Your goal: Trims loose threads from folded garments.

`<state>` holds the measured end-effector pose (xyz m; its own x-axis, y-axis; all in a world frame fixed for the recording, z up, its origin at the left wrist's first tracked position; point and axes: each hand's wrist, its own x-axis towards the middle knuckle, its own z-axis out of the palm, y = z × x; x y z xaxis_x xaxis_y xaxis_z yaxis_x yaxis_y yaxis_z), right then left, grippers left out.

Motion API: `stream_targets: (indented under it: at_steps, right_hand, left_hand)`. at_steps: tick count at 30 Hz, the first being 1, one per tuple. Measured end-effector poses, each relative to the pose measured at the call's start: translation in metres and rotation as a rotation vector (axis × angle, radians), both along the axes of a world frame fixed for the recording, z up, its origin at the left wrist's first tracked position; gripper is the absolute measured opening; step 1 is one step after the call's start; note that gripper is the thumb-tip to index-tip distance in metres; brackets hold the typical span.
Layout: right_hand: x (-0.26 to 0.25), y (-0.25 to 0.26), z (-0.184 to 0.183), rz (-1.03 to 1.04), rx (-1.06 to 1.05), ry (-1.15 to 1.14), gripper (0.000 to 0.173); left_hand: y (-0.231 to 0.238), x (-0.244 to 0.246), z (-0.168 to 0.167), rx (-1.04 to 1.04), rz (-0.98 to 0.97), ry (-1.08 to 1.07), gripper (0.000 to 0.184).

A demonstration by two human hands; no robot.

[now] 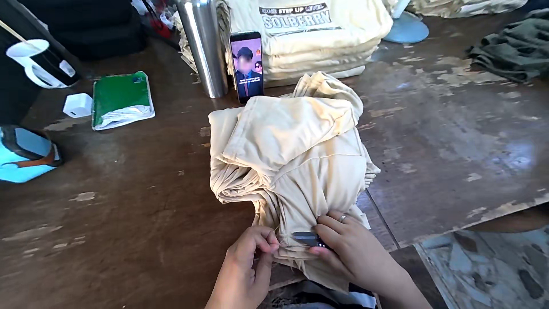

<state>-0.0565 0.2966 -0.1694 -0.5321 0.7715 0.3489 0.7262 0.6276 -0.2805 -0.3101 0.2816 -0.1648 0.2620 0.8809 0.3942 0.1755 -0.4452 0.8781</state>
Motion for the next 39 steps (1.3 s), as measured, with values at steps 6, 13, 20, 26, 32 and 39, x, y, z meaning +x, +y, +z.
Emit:
stream_targets:
  at_steps: [6, 13, 20, 26, 32, 39]
  right_hand:
    - [-0.005, 0.002, 0.002, -0.026, 0.012, -0.039, 0.063]
    - [-0.008, 0.004, 0.006, -0.018, 0.02, -0.056, 0.064]
    - [-0.009, 0.008, 0.006, 0.026, 0.028, -0.055, 0.061]
    - [0.017, 0.005, 0.012, 0.115, -0.157, 0.301, 0.064]
    - [0.014, -0.005, 0.026, 0.134, -0.084, 0.774, 0.035]
    - [0.018, 0.02, 0.065, -0.091, 0.318, 0.904, 0.018]
  left_hand:
    - [0.001, 0.002, -0.001, 0.011, -0.012, -0.016, 0.008]
    - [0.002, 0.006, -0.002, 0.052, 0.022, -0.085, 0.008]
    - [0.002, 0.001, 0.001, 0.031, -0.108, -0.082, 0.005]
    - [0.003, -0.03, 0.034, -0.092, -0.623, 0.107, 0.05]
    - [0.021, 0.038, 0.022, 0.144, 0.232, 0.39, 0.057]
    - [0.046, 0.026, 0.059, -0.22, 0.103, -0.513, 0.041]
